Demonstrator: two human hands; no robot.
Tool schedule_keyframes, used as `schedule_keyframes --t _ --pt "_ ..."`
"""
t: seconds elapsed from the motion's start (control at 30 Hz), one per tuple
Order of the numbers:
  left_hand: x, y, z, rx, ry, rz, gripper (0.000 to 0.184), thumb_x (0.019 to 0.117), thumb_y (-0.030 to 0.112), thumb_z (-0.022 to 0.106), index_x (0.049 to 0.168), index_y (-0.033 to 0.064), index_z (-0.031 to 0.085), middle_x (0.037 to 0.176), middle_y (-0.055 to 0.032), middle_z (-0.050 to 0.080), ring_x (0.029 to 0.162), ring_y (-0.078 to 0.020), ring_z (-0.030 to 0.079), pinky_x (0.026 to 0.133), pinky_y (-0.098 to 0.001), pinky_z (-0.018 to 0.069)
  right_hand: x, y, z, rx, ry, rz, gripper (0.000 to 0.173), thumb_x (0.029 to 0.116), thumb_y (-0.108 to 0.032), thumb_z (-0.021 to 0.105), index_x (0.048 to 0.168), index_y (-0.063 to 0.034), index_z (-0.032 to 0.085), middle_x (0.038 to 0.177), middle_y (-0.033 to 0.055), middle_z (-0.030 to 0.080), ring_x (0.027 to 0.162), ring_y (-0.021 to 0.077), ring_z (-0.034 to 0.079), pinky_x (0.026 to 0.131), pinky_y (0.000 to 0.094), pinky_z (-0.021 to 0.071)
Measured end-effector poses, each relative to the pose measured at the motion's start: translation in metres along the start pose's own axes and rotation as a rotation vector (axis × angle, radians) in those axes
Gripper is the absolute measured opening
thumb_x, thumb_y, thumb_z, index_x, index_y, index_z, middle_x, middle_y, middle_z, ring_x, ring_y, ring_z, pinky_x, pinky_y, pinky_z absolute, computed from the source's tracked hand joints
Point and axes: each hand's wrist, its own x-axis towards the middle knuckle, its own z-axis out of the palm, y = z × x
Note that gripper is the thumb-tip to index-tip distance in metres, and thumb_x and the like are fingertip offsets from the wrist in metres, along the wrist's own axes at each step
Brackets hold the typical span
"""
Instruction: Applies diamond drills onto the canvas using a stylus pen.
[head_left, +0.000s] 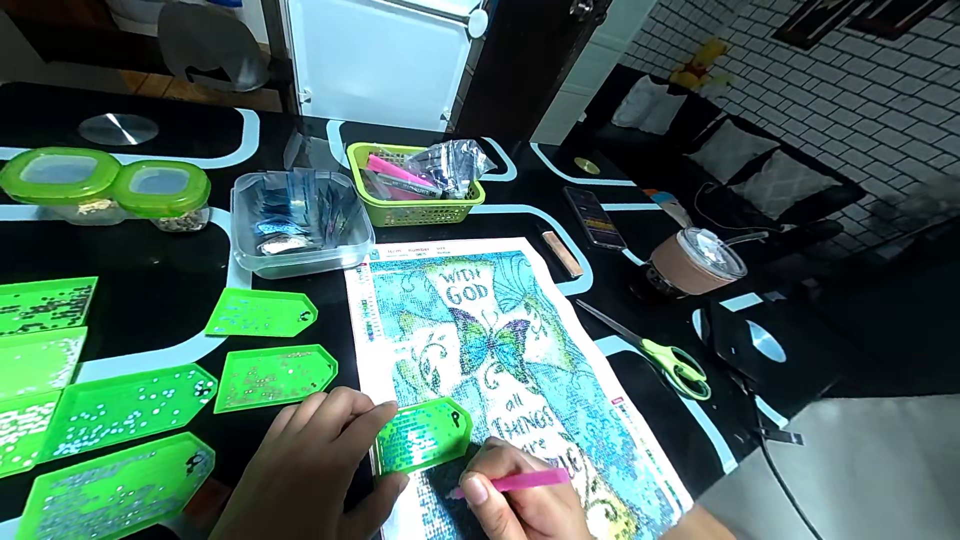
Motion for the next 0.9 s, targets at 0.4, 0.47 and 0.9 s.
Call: schedule_keyframes --t 0.4,0.47,0.9 --pt "0.000 -0.001 0.001 0.003 0.006 0.008 0.047 0.0901 0.046 0.067 0.124 0.0126 0.074 0.105 -0.0115 0.070 0.093 -0.0321 0.065 0.077 -0.0489 0.0494 0.000 -0.003 0.002 -0.129 -0.009 -0.092 0.025 0.1086 -0.017 0.050 0.092 -0.0021 0.060 0.079 0.0097 0.058 0.074 0.0132 0.059 0.070 0.0165 0.0505" --pt "0.000 -0.001 0.001 0.004 0.009 0.011 0.048 0.0898 0.046 0.067 0.123 0.0127 0.074 0.105 -0.0113 0.070 0.092 -0.0320 0.065 0.077 -0.0487 0.0495 0.000 -0.003 0.002 -0.140 -0.017 -0.109 0.025 0.1081 -0.017 0.050 0.091 -0.0023 0.061 0.078 0.0095 0.058 0.073 0.0136 0.060 0.068 0.0168 0.0507" --pt "0.001 -0.001 0.000 -0.005 0.004 0.001 0.047 0.0896 0.046 0.068 0.123 0.0128 0.074 0.105 -0.0114 0.070 0.093 -0.0320 0.065 0.078 -0.0486 0.0492 0.000 0.004 -0.008 0.225 0.010 0.176 0.025 0.1104 -0.019 0.048 0.101 0.0000 0.062 0.081 0.0049 0.065 0.069 0.0013 0.061 0.062 0.0171 0.0523"
